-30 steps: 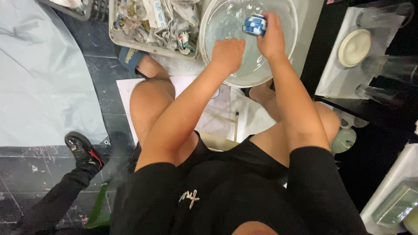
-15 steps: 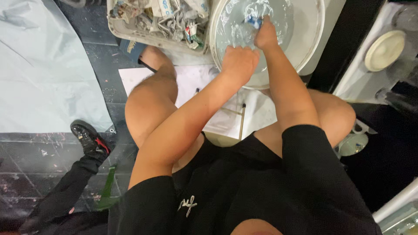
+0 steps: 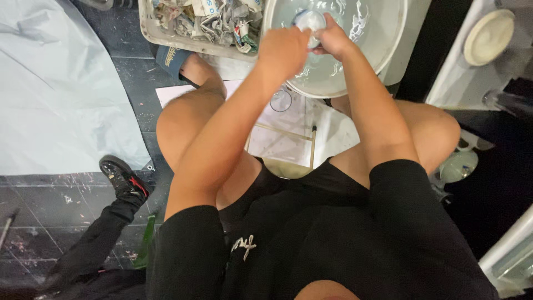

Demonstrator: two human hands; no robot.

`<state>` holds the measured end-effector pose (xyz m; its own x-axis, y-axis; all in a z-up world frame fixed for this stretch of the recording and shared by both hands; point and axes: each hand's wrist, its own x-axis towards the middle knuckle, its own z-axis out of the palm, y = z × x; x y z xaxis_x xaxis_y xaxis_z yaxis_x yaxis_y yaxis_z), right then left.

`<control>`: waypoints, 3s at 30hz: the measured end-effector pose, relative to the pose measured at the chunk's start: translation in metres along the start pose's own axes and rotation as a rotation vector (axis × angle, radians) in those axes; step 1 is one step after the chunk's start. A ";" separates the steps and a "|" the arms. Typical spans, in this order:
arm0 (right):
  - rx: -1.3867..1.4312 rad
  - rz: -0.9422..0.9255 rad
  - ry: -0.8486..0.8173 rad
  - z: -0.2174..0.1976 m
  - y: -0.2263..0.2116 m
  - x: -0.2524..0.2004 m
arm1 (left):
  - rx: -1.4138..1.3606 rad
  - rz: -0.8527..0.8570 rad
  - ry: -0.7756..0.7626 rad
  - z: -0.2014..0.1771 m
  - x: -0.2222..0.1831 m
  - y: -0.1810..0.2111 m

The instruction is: The person sits on a low stool and washes various ceramic items by hand in a bucket of water. They scrub and rinse a rectangular tray, a small white cup, a patterned bowl, and a blue-and-white cup, placing each item on a nearby shelf after cleaning.

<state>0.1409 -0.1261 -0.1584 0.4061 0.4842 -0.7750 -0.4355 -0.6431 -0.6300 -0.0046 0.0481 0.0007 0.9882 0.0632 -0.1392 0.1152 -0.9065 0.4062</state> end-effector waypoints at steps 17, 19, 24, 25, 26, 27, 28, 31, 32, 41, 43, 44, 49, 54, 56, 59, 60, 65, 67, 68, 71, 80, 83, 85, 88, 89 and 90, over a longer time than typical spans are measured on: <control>0.564 -0.137 -0.208 0.025 -0.014 -0.064 | -0.217 0.099 0.063 -0.029 -0.004 0.014; 0.679 -0.183 -0.310 0.025 -0.016 -0.075 | -0.288 0.161 0.102 -0.028 -0.003 0.014; 0.804 -0.220 -0.296 0.014 -0.019 -0.078 | -0.301 0.088 0.082 -0.035 0.016 0.016; 0.758 -0.220 -0.185 0.013 -0.016 -0.075 | -0.296 0.059 0.062 -0.036 0.019 0.017; 0.713 -0.218 -0.074 0.013 -0.013 -0.070 | -0.270 0.048 0.073 -0.037 0.020 0.019; 0.701 -0.229 -0.029 0.011 -0.008 -0.067 | -0.244 0.038 0.083 -0.037 0.021 0.022; 0.690 -0.240 0.010 0.010 -0.005 -0.062 | -0.214 0.024 0.094 -0.038 0.021 0.023; 0.705 -0.186 0.057 0.011 0.004 -0.051 | -0.133 0.055 0.122 -0.039 0.022 0.026; 0.716 -0.155 0.063 0.011 0.006 -0.049 | -0.096 0.049 0.102 -0.039 0.025 0.028; 0.781 -0.373 0.077 0.020 0.039 0.015 | -0.138 -0.111 -0.047 -0.029 0.022 0.031; 0.859 -0.215 0.145 0.013 0.048 0.040 | -0.120 -0.112 -0.010 -0.024 0.025 0.028; 0.898 -0.128 0.177 0.015 0.053 0.050 | -0.128 -0.124 -0.023 -0.022 0.025 0.025; 0.935 -0.152 0.249 0.014 0.068 0.094 | -0.279 -0.112 0.048 -0.016 0.022 0.015; 1.196 -0.146 0.049 0.002 0.061 0.098 | -0.500 -0.069 0.086 -0.016 0.024 -0.001; 1.291 -0.200 -0.100 -0.003 0.046 0.093 | -0.513 -0.014 0.145 -0.012 0.024 -0.006; 1.338 -0.273 -0.134 -0.001 0.013 0.075 | -0.495 0.005 0.170 -0.008 0.024 -0.012; 1.282 -0.311 -0.176 -0.002 0.003 0.063 | -0.502 -0.026 0.131 -0.006 0.023 -0.013; 0.885 -0.480 -0.227 -0.011 -0.056 -0.013 | -0.442 -0.194 -0.070 0.004 0.027 -0.010; 0.690 -0.548 -0.291 -0.007 -0.075 -0.048 | -0.416 -0.227 -0.103 0.008 0.027 -0.008; 0.591 -0.583 -0.320 -0.005 -0.084 -0.064 | -0.438 -0.197 -0.067 0.010 0.028 -0.008; 0.075 -0.791 -0.075 -0.002 -0.095 -0.100 | -0.465 -0.139 0.013 0.017 0.029 -0.003; 0.357 -0.658 0.278 -0.030 -0.064 -0.102 | -0.596 -0.047 0.246 0.021 0.043 0.031; 0.283 -0.343 0.017 -0.020 -0.042 -0.093 | -0.603 -0.024 0.306 0.020 0.043 0.042; 0.245 -0.564 0.154 -0.013 -0.037 -0.082 | -0.533 0.059 0.396 0.020 0.046 0.049; 0.267 -0.604 0.261 0.000 -0.025 -0.069 | -0.193 0.035 0.289 0.022 0.045 0.057; 0.284 -0.572 0.282 0.002 -0.021 -0.065 | -0.203 0.044 0.304 0.023 0.043 0.058; 0.323 -0.530 0.305 0.001 -0.020 -0.060 | -0.213 0.055 0.324 0.021 0.043 0.060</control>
<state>0.1240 -0.1415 -0.0991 0.8176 0.4653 -0.3391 -0.3136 -0.1341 -0.9400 0.0425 -0.0121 -0.0004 0.9702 0.1766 0.1661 0.0462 -0.8071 0.5886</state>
